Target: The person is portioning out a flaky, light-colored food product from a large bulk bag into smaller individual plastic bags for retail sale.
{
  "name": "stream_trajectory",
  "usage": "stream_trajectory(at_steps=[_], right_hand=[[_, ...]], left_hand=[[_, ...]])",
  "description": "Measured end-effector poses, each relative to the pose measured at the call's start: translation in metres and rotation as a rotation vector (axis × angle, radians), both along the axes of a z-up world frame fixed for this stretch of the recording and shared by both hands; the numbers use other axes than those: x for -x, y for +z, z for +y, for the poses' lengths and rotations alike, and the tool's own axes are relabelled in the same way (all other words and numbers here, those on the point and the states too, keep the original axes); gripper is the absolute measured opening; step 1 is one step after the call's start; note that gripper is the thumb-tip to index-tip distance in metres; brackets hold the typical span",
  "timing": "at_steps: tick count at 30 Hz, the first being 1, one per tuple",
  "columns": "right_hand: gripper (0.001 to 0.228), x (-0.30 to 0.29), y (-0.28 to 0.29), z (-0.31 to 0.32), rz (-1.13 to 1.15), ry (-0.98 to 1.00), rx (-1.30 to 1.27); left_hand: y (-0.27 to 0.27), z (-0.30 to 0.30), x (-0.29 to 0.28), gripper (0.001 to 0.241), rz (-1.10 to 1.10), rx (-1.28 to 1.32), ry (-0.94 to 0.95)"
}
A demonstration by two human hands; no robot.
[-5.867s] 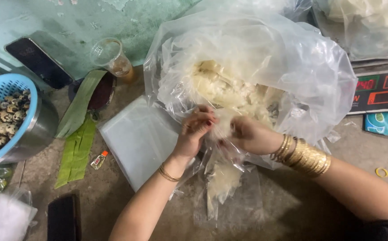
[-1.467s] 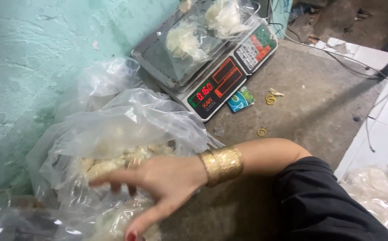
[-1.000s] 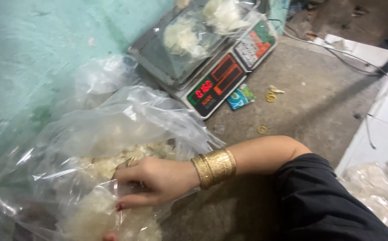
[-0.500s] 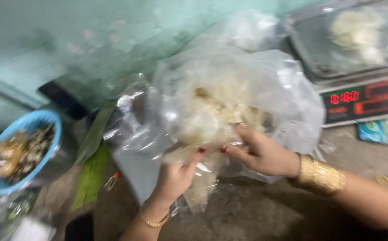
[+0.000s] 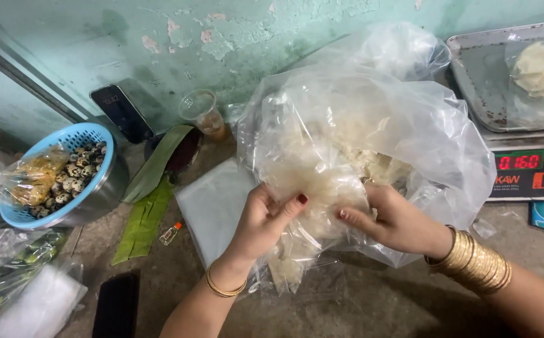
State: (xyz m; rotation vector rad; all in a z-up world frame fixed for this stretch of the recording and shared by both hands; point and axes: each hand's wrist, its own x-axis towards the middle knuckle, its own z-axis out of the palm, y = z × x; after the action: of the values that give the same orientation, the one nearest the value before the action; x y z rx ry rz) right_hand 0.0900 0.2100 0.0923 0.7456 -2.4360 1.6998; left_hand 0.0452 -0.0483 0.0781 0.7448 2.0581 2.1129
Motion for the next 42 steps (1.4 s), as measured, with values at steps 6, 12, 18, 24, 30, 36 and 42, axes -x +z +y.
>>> stream_trajectory(at_steps=[6,12,18,24,30,36,42], right_hand=[[0.023,-0.009,0.023,-0.01,-0.027,-0.131,0.007],[0.026,-0.004,0.018,0.007,-0.166,0.025,-0.029],[0.021,0.002,0.02,0.012,-0.221,-0.032,0.035],[0.04,-0.006,0.039,-0.008,-0.151,-0.001,0.106],[0.02,-0.019,0.001,0.005,-0.11,-0.241,0.084],[0.05,-0.078,0.02,-0.007,-0.252,-0.089,0.264],[0.032,-0.121,-0.024,-0.024,-0.305,-0.089,0.009]], left_hand=[[0.012,0.002,0.0,0.015,0.006,-0.051,-0.006],[0.015,0.006,0.0,0.014,0.004,-0.113,-0.019],[0.018,0.01,-0.003,0.017,0.0,-0.177,-0.026],[0.051,0.024,-0.024,0.015,0.062,-0.103,0.002],[0.015,0.011,-0.035,0.024,-0.019,0.047,-0.012],[-0.046,-0.001,-0.069,0.029,-0.126,0.103,-0.073],[-0.053,-0.024,-0.109,0.058,-0.104,0.122,0.012]])
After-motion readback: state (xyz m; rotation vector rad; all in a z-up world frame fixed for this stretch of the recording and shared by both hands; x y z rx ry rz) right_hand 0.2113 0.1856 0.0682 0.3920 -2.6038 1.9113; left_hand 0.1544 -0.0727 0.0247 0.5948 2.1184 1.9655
